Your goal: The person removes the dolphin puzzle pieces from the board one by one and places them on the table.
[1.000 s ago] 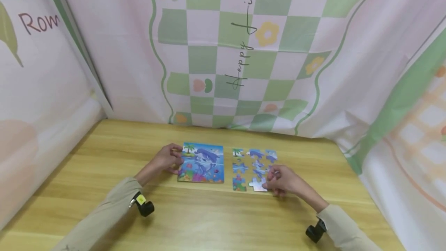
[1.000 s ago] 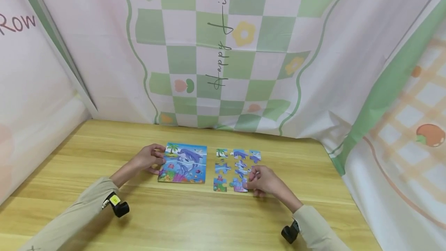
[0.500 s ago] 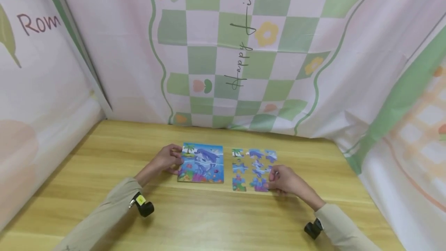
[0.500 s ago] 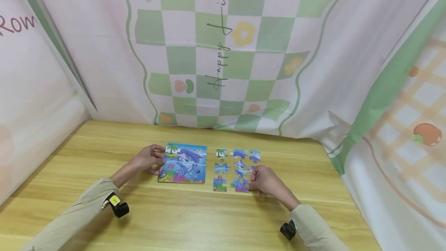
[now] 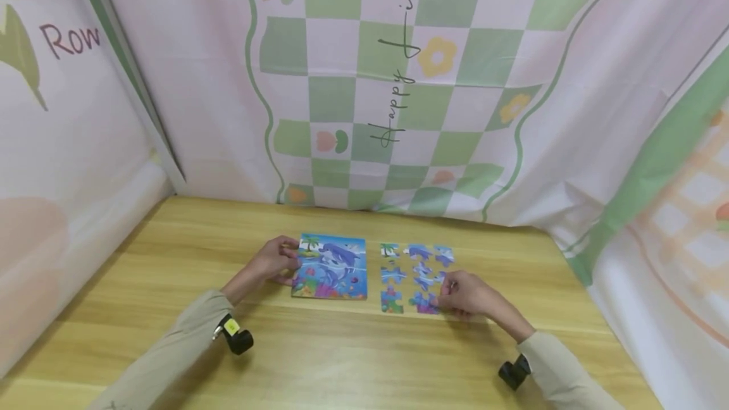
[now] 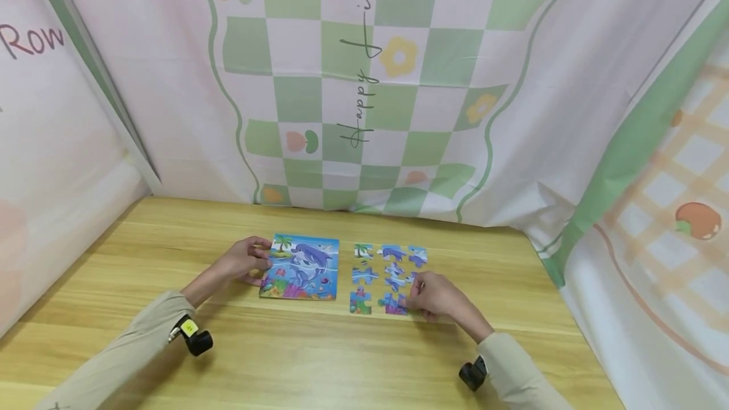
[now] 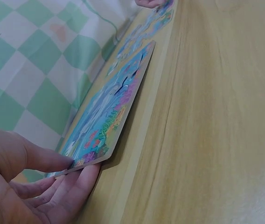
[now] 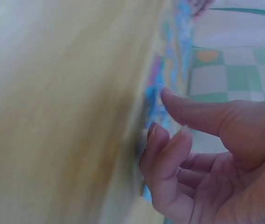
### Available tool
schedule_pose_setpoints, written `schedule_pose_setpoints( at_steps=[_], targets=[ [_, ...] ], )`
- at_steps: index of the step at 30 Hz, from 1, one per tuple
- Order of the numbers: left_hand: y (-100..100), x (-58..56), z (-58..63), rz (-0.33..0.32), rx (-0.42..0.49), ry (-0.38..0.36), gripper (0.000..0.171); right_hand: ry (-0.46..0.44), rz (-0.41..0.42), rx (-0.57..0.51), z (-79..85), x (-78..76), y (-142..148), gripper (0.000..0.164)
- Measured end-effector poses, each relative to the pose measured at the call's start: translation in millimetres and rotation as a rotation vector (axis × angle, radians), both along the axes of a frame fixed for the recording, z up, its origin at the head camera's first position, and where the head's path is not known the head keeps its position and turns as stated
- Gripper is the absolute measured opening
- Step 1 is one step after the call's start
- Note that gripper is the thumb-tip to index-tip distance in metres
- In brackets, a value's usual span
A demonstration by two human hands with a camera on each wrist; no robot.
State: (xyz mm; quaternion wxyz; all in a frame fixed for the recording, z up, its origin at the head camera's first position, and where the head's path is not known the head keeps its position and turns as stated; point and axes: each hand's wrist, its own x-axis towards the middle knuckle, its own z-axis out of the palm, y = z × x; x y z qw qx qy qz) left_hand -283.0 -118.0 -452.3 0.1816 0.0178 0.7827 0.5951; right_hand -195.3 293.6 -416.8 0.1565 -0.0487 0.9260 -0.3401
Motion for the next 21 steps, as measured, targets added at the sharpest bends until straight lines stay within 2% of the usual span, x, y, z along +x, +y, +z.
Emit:
schedule_pose_setpoints(
  at_steps=[5, 11, 17, 21],
  targets=[
    [0, -0.5, 0.2, -0.001, 0.006, 0.005, 0.057, 0.013, 0.015, -0.043, 7.4, -5.7, 0, 0.020],
    [-1, -0.8, -0.7, -0.004, 0.019, 0.001, 0.058, 0.037, 0.053, -0.091, 11.0, -14.1, -15, 0.015],
    [0, -1.1, 1.7, 0.003, 0.003, 0.024, 0.059, 0.167, 0.108, -0.167, 9.6, -40.4, -41, 0.016],
    [0, -1.5, 2.8, -0.007, 0.001, 0.028, 0.060, 0.187, 0.122, -0.194, 6.3, -55.4, -63, 0.016]
  ],
)
